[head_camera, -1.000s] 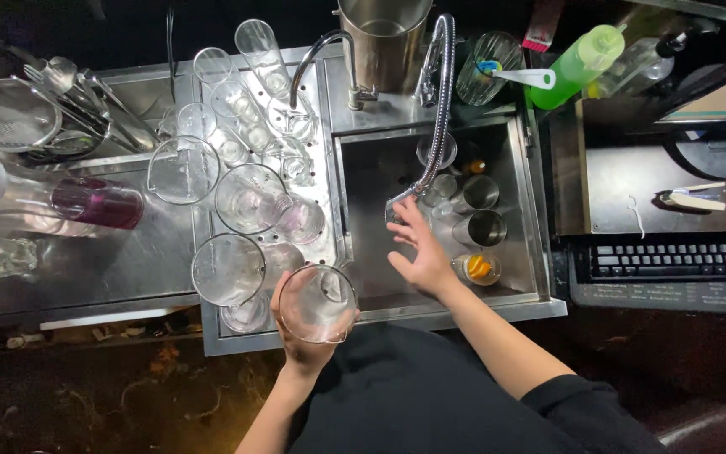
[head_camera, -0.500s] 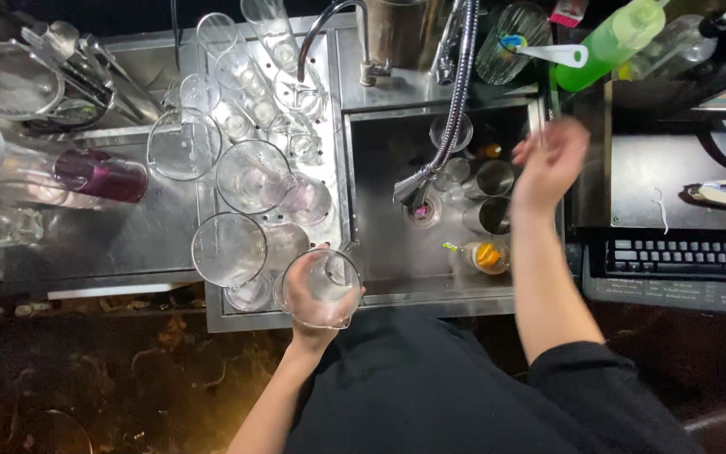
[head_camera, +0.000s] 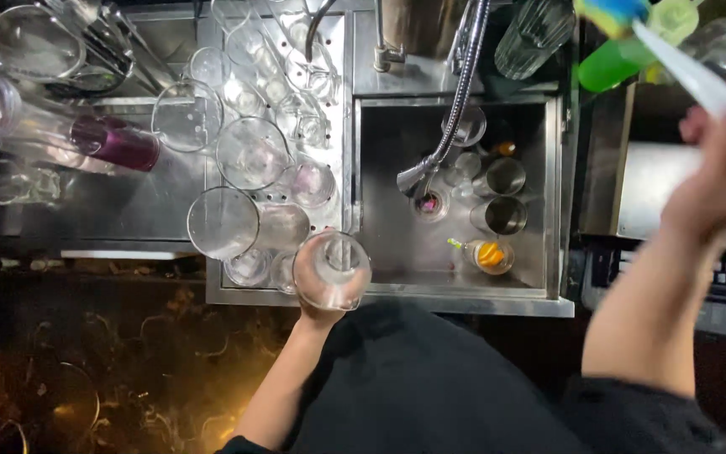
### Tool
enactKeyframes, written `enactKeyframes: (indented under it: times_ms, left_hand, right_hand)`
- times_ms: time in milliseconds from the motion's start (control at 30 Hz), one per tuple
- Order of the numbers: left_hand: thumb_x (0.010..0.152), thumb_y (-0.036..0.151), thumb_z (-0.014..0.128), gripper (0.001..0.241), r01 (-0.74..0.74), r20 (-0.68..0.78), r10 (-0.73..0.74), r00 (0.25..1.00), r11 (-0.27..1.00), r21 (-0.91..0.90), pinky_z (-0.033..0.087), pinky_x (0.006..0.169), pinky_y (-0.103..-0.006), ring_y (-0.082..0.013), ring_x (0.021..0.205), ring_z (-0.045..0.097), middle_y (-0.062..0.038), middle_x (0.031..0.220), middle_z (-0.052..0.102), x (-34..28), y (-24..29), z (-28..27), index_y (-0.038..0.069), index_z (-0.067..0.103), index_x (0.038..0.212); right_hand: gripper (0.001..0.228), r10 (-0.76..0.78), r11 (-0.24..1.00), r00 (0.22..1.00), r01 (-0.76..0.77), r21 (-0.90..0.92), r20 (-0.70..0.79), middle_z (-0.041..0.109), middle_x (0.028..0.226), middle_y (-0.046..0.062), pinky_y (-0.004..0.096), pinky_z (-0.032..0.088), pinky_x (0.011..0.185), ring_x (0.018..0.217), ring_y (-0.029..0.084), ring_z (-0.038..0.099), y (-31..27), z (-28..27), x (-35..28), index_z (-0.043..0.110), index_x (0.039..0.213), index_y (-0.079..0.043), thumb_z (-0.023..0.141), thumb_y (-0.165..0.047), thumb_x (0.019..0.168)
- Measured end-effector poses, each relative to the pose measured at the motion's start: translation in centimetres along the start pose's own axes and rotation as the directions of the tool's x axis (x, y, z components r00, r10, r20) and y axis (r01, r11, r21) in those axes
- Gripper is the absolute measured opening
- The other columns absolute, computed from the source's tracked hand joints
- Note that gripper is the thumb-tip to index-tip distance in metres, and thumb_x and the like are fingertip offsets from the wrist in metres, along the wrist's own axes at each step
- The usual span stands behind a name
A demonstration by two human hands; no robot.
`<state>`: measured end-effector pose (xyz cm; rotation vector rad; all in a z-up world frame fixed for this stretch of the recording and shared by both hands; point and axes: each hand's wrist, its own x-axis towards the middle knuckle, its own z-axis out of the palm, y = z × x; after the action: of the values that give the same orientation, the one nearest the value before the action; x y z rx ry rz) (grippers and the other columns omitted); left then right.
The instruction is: Washing and rinsing glassware in a bar sink using a dish brush and a pressure rinser.
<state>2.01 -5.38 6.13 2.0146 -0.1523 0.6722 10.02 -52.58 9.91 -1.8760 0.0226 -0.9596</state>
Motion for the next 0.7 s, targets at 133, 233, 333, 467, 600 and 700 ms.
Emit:
enactKeyframes:
  times_ms: [133,233,333,467,600,700]
  left_hand:
    - [0.088,0.043,0.072,0.068,-0.285,-0.056,0.291,0.955,0.953,0.102,0.062,0.092,-0.0386,-0.0327,0.102,0.072,-0.021,0.115,0.067,1.6,1.8,0.9,-0.007,0.047,0.125]
    - [0.09,0.033,0.076,0.058,-0.322,0.084,0.318,0.944,0.946,0.032,0.062,0.088,-0.0438,-0.0332,0.101,0.073,-0.018,0.115,0.07,0.7,1.1,1.4,0.0,0.05,0.13]
    - [0.087,0.022,0.089,0.067,-0.353,0.106,0.349,0.931,0.936,0.015,0.057,0.102,-0.0431,-0.031,0.116,0.07,-0.015,0.127,0.067,-1.4,0.0,2.1,0.004,0.051,0.139]
    - [0.087,0.019,0.089,0.068,-0.452,0.021,0.452,0.892,0.892,-0.001,0.061,0.099,-0.0452,-0.0328,0.11,0.069,-0.019,0.12,0.067,-0.2,-0.2,3.1,-0.001,0.046,0.135]
    - [0.087,0.025,0.093,0.073,-0.424,0.095,0.423,0.901,0.906,-0.012,0.058,0.101,-0.0489,-0.0344,0.113,0.07,-0.015,0.123,0.069,-1.6,-0.6,3.5,0.006,0.045,0.139]
    - [0.091,0.031,0.088,0.063,-0.446,0.15,0.435,0.888,0.893,0.054,0.06,0.094,-0.0471,-0.0354,0.112,0.073,-0.016,0.125,0.069,-1.4,0.8,3.9,0.005,0.052,0.137]
  right_hand:
    - [0.026,0.457,0.88,0.832,-0.37,0.298,-0.316,0.078,0.124,0.009,0.025,0.047,0.073,0.077,0.012,0.059,-2.0,-5.7,-5.5,0.075,0.121,-0.007,0.065,-0.023,0.103]
    - [0.016,0.679,0.714,0.68,-0.521,0.468,-0.278,0.071,0.107,-0.002,0.016,0.048,0.077,0.103,0.007,0.068,-1.4,-10.1,-9.1,0.074,0.109,-0.014,0.071,-0.023,0.097]
    - [0.031,0.652,0.699,0.729,-0.472,0.537,-0.208,0.064,0.082,0.005,0.019,0.052,0.081,0.083,0.014,0.063,2.6,-15.8,-12.1,0.069,0.089,-0.01,0.067,-0.04,0.086]
    - [0.016,0.682,0.45,0.731,-0.436,0.779,0.015,0.056,0.092,-0.005,0.014,0.051,0.095,0.092,0.004,0.057,7.3,-18.1,-13.6,0.059,0.093,-0.012,0.049,-0.016,0.104]
    - [0.011,0.546,0.38,0.794,-0.518,0.766,0.267,0.051,0.099,-0.018,0.006,0.04,0.088,0.092,-0.006,0.043,6.9,-18.5,-16.5,0.056,0.102,-0.024,0.05,-0.029,0.11]
    - [0.047,0.373,0.818,0.928,-0.33,0.472,0.002,0.021,0.07,-0.002,0.025,0.017,0.067,0.067,0.008,0.024,-5.6,-8.4,-13.2,0.039,0.089,-0.013,0.069,-0.045,0.107]
